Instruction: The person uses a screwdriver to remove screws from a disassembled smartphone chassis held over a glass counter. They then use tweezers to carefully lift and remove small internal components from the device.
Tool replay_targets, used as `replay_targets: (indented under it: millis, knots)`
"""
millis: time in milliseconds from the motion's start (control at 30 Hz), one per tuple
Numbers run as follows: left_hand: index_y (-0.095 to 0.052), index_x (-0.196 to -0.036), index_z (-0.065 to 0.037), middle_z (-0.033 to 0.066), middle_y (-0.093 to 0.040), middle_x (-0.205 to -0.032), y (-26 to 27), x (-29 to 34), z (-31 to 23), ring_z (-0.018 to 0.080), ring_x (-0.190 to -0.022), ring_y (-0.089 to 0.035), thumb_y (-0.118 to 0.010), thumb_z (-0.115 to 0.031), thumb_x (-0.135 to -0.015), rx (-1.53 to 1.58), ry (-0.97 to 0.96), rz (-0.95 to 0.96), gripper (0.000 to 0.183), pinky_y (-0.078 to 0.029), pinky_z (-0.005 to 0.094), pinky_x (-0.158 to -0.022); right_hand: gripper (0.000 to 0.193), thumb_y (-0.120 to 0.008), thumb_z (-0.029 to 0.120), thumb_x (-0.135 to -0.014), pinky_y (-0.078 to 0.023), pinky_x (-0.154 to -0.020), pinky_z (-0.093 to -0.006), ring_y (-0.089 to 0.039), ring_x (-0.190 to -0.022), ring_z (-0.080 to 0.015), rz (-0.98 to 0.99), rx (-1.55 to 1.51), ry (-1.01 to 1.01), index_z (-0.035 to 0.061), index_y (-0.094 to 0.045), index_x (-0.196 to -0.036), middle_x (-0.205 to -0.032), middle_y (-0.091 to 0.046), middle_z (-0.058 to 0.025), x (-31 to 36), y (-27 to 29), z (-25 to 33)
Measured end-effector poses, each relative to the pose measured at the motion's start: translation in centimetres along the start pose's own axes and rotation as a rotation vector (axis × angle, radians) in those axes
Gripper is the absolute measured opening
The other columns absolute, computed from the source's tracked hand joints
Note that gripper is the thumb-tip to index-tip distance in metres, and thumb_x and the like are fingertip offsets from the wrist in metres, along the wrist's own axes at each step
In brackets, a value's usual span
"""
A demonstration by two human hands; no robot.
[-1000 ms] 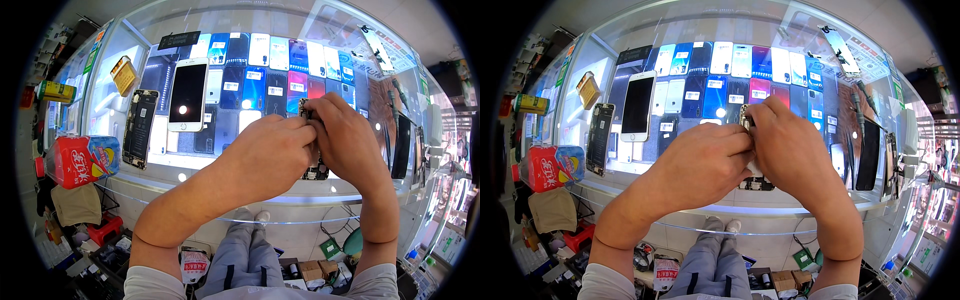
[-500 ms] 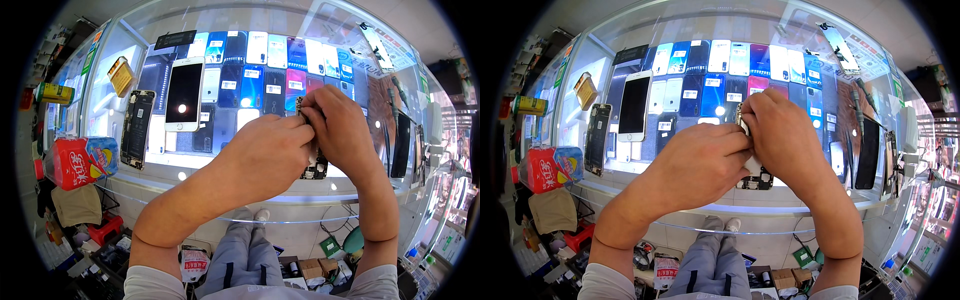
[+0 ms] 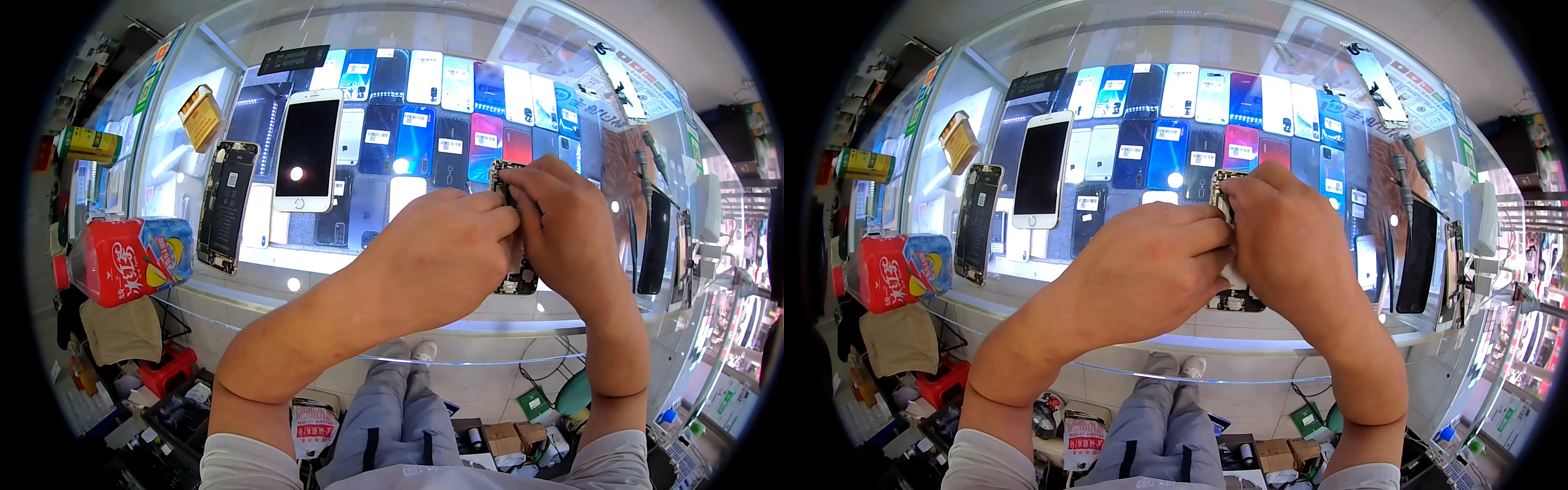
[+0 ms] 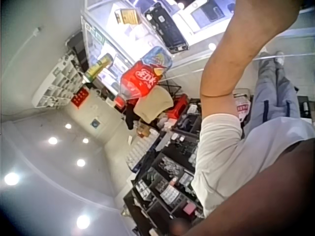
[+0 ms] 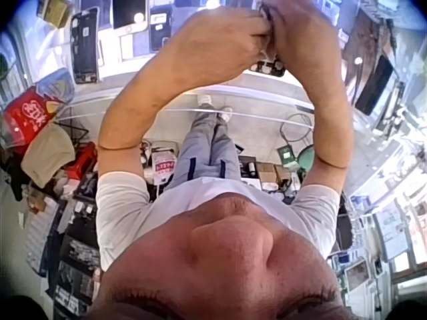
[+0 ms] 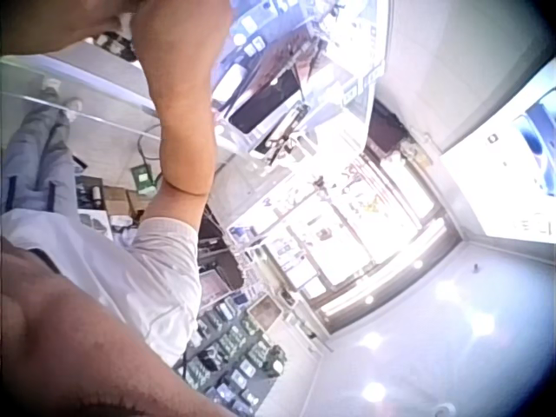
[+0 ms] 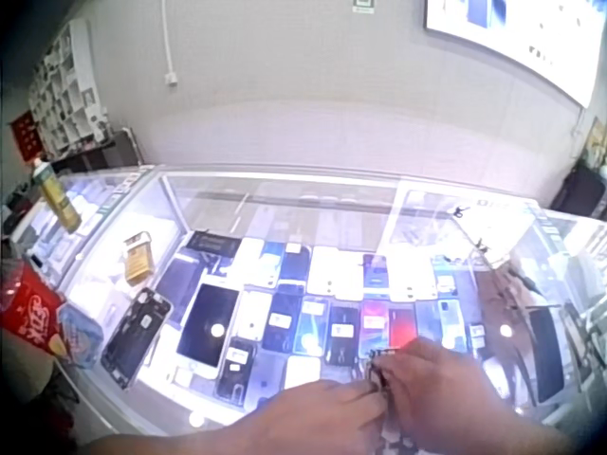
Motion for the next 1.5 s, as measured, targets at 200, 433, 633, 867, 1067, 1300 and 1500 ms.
replay_targets:
  millis: [200, 433, 633, 867, 1067, 1300, 1500]
  knots:
    - [-0.074, -0.087, -0.005, 0.0072, -0.067, -0.098, -0.2, -0.2, -0.2, 0.0276, -0.096, -0.07, -0.082, -0.014, -0.086, -0.004, -0.002, 0.006, 0.012, -0.059, 0.041, -0.08, 0.012, -0.067, 0.011, -0.104, -0.061, -0.078, -0.0506, -0.073, -0.09, -0.0428, -0.042, -0.004, -0.042, 0.0015, -0.071, -0.111, -0.103, -0.072, -0.0189, -0.2, -0.9, -0.2]
    - [-0.073, -0.085, -0.005, 0.0067, -0.066, -0.097, 0.0, -0.4, -0.4, 0.0276, -0.095, -0.07, -0.083, -0.016, -0.085, -0.025, 0.0, 0.026, 0.014, -0.059, 0.0407, -0.079, 0.011, -0.064, 0.012, -0.106, -0.058, -0.08, -0.0534, -0.071, -0.093, -0.0447, -0.011, -0.03, -0.059, 0.0016, -0.065, -0.105, -0.103, -0.071, -0.0209, -1.5, -1.3, -0.9]
    - [-0.074, -0.091, -0.003, 0.007, -0.066, -0.099, 0.0, -0.4, -0.2, 0.0276, -0.095, -0.07, -0.082, -0.016, -0.086, -0.026, 0.001, 0.071, 0.016, -0.059, 0.0406, -0.08, 0.008, -0.065, 0.008, -0.104, -0.057, -0.083, -0.0526, -0.071, -0.094, -0.0443, -0.009, -0.098, -0.044, 0.0015, -0.067, -0.107, -0.104, -0.072, -0.0205, -1.1, -0.8, -1.4]
    - [-0.076, -0.102, 0.0, 0.0081, -0.069, -0.106, 0.2, -0.1, -0.2, 0.0282, -0.1, -0.072, -0.083, -0.014, -0.086, 0.014, 0.033, 0.066, 0.022, -0.06, 0.0409, -0.083, 0.011, -0.07, 0.005, -0.1, -0.057, -0.081, -0.0482, -0.072, -0.093, -0.0423, -0.084, -0.114, 0.041, -0.0006, -0.077, -0.106, -0.101, -0.072, -0.0185, -1.1, 1.7, -1.7]
    - [-0.075, -0.098, -0.002, 0.0087, -0.069, -0.102, 0.2, -0.2, -0.1, 0.0293, -0.099, -0.072, -0.083, -0.013, -0.086, 0.022, 0.029, 0.054, 0.018, -0.06, 0.0411, -0.083, 0.014, -0.07, 0.005, -0.1, -0.059, -0.08, -0.0485, -0.072, -0.091, -0.0418, -0.008, -0.109, 0.032, -0.0006, -0.079, -0.11, -0.1, -0.072, -0.0188, -0.6, 0.5, -1.0]
    - [-0.074, -0.094, -0.003, 0.0085, -0.068, -0.101, -0.1, 0.0, -0.2, 0.0286, -0.097, -0.072, -0.082, -0.014, -0.086, -0.004, 0.022, 0.018, 0.016, -0.061, 0.0417, -0.081, 0.019, -0.066, 0.005, -0.101, -0.059, -0.082, -0.0503, -0.072, -0.094, -0.044, 0.004, -0.142, -0.025, -0.0011, -0.079, -0.114, -0.102, -0.074, -0.022, 0.1, -0.1, -0.2]
    - [-0.074, -0.088, -0.003, 0.0076, -0.066, -0.099, -0.2, -0.1, -0.8, 0.0261, -0.095, -0.071, -0.082, -0.014, -0.084, -0.006, 0.029, 0.002, 0.014, -0.061, 0.04, -0.076, 0.02, -0.065, 0.007, -0.102, -0.06, -0.081, -0.0474, -0.076, -0.09, -0.0426, -0.054, -0.294, -0.204, -0.0031, -0.079, -0.112, -0.099, -0.078, -0.0248, -0.4, -0.6, -0.7]
Point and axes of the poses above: each hand's wrist, its own x-axis away from the middle knuckle, its own y-axis out of the back of the hand, z = x × y, the point moved 2 cm from there along -x, towards the middle knuckle
